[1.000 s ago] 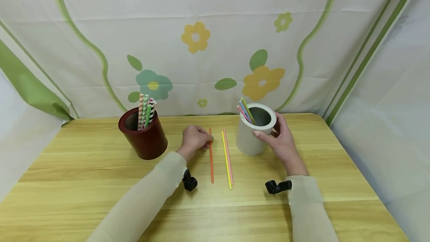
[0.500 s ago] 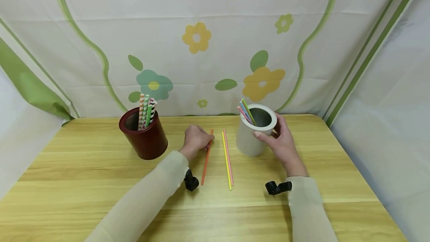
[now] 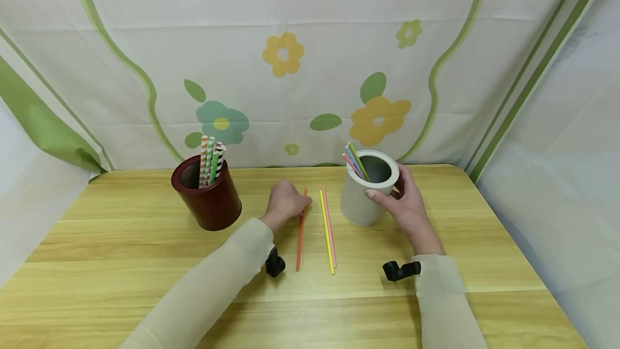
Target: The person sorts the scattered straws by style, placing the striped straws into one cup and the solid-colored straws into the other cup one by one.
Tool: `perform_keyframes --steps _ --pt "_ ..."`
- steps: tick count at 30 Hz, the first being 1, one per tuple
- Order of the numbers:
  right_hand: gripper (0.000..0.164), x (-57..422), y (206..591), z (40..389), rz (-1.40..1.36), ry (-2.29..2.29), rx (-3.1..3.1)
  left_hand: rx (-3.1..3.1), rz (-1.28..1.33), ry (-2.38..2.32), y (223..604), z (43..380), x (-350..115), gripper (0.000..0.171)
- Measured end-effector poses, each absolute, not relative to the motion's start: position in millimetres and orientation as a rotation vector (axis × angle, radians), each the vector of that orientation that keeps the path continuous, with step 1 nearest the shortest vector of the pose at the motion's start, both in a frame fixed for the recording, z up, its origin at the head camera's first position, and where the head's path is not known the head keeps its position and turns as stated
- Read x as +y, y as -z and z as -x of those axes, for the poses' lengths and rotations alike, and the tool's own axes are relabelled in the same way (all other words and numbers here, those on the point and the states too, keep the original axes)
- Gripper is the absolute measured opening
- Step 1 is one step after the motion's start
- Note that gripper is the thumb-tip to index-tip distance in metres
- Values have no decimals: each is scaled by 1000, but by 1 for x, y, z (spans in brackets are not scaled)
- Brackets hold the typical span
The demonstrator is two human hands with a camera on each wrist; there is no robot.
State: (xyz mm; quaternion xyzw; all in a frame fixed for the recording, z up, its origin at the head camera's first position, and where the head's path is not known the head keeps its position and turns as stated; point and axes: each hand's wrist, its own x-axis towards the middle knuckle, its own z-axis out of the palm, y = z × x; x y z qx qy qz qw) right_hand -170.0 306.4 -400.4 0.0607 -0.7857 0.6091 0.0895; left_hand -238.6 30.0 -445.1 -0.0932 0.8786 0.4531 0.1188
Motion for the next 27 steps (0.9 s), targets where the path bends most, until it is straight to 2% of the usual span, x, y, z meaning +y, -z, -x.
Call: perform_keyframes --steps 9,17,23,27 --pt "73 307 402 171 -186 -1824 -2331 2543 276 -1389 433 227 27 48" --pt "73 307 402 168 -166 -1822 -2341 2284 379 -1756 405 202 17 18" --pt "73 306 403 168 -176 -1829 -2338 2178 336 -1933 401 198 10 7" --pt "73 306 403 169 -178 -1832 -2332 2149 285 -2026 395 199 7 7"
